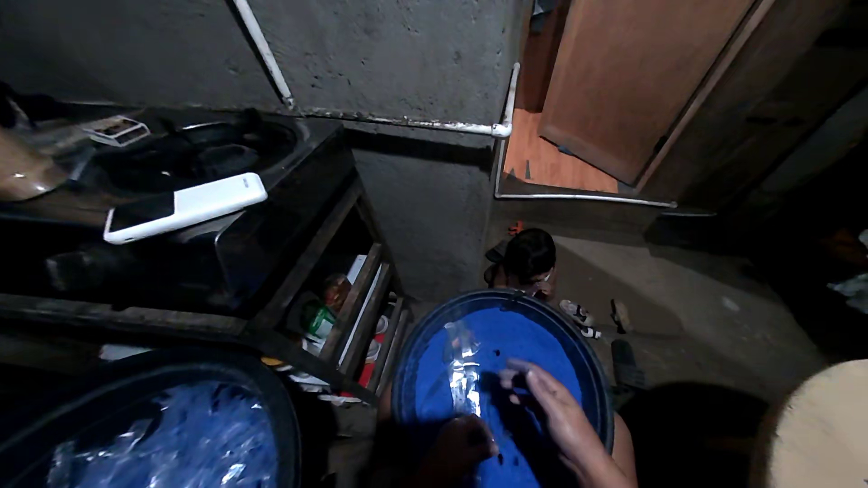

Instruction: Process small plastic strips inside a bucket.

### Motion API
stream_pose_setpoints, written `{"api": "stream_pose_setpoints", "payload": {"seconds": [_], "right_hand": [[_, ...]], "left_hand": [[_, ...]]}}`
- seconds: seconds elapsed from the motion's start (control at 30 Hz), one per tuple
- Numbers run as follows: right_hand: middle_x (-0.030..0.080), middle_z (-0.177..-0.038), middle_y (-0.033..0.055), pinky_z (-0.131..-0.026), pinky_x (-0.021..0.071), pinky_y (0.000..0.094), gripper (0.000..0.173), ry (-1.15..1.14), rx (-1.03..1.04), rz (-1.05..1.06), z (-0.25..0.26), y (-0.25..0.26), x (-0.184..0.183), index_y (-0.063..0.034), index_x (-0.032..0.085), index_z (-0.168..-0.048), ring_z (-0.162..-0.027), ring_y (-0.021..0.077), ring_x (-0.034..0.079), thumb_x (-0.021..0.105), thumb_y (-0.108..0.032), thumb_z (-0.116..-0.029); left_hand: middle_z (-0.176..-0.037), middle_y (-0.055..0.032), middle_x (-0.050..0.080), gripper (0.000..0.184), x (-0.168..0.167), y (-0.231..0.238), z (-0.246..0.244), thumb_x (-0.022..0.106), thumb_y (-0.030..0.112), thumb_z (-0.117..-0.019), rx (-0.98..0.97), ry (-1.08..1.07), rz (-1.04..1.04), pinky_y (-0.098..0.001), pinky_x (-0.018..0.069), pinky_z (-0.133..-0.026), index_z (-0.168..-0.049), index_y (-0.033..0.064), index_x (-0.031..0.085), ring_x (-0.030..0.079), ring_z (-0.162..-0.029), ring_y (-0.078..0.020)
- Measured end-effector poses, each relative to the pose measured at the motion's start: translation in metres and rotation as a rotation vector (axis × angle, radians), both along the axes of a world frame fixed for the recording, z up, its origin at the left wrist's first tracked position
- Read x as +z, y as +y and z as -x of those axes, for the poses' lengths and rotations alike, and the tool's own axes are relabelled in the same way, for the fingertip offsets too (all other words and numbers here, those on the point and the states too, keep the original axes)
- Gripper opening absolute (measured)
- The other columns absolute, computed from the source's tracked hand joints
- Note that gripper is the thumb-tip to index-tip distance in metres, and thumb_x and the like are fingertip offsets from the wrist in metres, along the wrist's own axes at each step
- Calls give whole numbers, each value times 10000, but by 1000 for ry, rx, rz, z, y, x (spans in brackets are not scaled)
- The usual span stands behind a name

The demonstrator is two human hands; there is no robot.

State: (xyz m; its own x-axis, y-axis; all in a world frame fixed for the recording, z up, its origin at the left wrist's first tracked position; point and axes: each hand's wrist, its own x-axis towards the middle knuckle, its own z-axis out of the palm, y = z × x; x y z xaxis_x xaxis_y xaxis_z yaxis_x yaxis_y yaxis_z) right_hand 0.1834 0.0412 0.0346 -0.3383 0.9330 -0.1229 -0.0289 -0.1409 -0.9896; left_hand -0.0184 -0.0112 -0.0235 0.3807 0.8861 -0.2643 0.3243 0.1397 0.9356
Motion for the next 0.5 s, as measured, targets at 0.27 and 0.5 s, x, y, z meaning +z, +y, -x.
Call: {"api": "stream_pose_setpoints", "payload": {"seconds": [0.27,0.5], "right_hand": [[593,-1429,136,-1016,536,413,814,668,167,73,32,15,70,-43,463,-1468,-1283,272,606,426,-691,-978],[468,-1553,144,-1108,451,477,842,869,411,-2,49,12,101,-134,427,-1538,-1416,314,474,410,-735,-950]], "left_hand": [[-965,-93,694,262,-16,-1,2,710,240,-947,2,-119,-7,-343,545,-832,-1052,0,703,648,-876,-134],[-1097,-185,694,320,-12,4,0,615,253,-1015,-21,-20,34,-436,522,-947,-1151,-24,699,662,-1016,-243]]}}
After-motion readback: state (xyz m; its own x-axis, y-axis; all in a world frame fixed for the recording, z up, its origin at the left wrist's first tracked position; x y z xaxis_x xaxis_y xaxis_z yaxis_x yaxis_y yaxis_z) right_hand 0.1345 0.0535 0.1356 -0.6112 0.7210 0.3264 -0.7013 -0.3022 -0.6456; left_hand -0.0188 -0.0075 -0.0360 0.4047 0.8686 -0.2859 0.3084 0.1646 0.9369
